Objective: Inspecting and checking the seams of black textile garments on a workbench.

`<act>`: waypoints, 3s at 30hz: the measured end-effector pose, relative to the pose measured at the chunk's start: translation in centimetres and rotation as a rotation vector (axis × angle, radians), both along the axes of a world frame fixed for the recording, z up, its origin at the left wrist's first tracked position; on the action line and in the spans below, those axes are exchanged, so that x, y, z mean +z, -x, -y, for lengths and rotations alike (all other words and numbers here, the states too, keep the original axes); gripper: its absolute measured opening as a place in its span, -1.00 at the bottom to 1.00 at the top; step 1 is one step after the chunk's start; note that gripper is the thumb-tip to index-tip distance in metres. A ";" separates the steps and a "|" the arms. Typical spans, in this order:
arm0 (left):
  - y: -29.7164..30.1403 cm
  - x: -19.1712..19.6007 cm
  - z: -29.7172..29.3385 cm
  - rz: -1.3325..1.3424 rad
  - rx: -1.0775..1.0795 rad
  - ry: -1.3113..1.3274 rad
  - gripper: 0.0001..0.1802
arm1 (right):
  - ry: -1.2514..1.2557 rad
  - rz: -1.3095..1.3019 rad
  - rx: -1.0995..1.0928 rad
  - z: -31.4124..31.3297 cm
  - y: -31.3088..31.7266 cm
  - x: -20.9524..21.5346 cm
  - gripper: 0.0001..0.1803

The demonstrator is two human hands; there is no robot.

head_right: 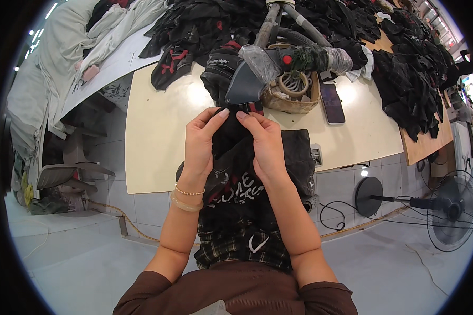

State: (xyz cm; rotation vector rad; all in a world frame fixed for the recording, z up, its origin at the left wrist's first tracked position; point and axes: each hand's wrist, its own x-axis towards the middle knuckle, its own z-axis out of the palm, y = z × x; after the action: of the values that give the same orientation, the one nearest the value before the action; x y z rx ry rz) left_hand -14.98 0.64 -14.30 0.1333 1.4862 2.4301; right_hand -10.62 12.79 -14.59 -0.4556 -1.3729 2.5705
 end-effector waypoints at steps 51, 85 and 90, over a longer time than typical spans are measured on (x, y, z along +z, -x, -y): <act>-0.2 0.1 -0.4 -0.034 0.017 -0.020 -0.83 | 0.016 -0.044 0.006 -0.3 -0.4 0.2 -0.81; -6.0 -8.3 4.4 0.488 0.282 -0.134 -0.57 | 0.165 0.059 0.046 -5.6 -8.5 -4.0 -0.84; -5.0 -0.5 5.4 0.045 -0.186 0.297 -0.72 | 0.620 0.050 -0.131 -9.8 -9.0 -3.3 -0.77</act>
State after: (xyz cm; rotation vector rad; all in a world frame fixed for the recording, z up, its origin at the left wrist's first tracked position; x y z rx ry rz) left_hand -9.93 -4.72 -14.80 0.1452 1.7113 2.0308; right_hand -1.61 22.56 -17.92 -0.6743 -0.5009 2.8425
